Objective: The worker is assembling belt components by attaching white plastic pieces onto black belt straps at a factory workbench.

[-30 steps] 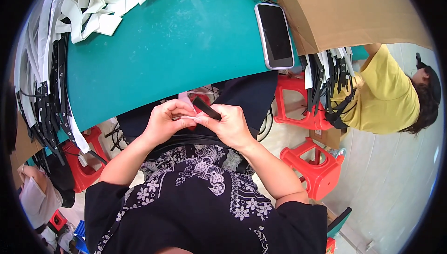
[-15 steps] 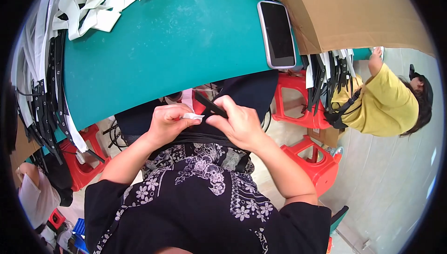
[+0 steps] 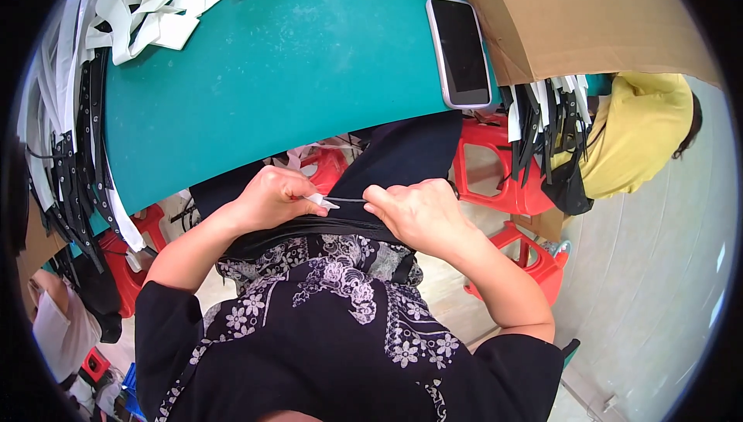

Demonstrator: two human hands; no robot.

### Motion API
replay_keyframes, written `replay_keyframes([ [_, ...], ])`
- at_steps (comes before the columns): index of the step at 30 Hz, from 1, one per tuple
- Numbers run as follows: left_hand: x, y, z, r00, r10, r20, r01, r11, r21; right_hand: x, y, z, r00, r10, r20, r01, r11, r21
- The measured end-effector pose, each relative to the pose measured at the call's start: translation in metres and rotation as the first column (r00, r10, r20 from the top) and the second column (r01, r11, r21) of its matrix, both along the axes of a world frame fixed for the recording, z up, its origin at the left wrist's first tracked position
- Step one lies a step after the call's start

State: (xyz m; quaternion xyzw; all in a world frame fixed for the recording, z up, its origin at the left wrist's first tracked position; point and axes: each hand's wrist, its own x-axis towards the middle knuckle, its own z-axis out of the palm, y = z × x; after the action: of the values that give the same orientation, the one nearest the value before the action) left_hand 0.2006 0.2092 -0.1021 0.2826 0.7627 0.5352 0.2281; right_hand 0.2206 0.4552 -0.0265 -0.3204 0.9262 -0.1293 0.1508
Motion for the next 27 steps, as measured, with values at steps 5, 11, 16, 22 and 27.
replay_keyframes([
  [5, -0.004, 0.001, 0.004, 0.994, -0.108, -0.006, 0.106, 0.985, -0.133, -0.004, -0.003, 0.003, 0.996, 0.063, 0.066, -0.067, 0.995, 0.073],
  [11, -0.012, 0.008, 0.006, 0.964, -0.252, -0.085, 0.228, 0.946, -0.229, -0.017, -0.008, 0.006, 0.977, 0.172, 0.126, -0.178, 0.984, 0.034],
  [16, -0.013, 0.009, 0.008, 0.946, -0.301, -0.119, 0.259, 0.925, -0.277, -0.017, -0.011, 0.003, 0.988, 0.123, 0.096, -0.131, 0.987, 0.092],
  [22, -0.016, 0.01, 0.008, 0.949, -0.314, 0.007, 0.297, 0.889, -0.349, -0.014, -0.017, 0.001, 0.986, 0.1, 0.136, -0.111, 0.991, 0.08],
  [27, -0.016, 0.017, -0.002, 0.959, -0.282, 0.025, 0.281, 0.938, -0.204, -0.014, -0.033, -0.009, 0.982, 0.034, 0.186, -0.047, 0.997, 0.066],
])
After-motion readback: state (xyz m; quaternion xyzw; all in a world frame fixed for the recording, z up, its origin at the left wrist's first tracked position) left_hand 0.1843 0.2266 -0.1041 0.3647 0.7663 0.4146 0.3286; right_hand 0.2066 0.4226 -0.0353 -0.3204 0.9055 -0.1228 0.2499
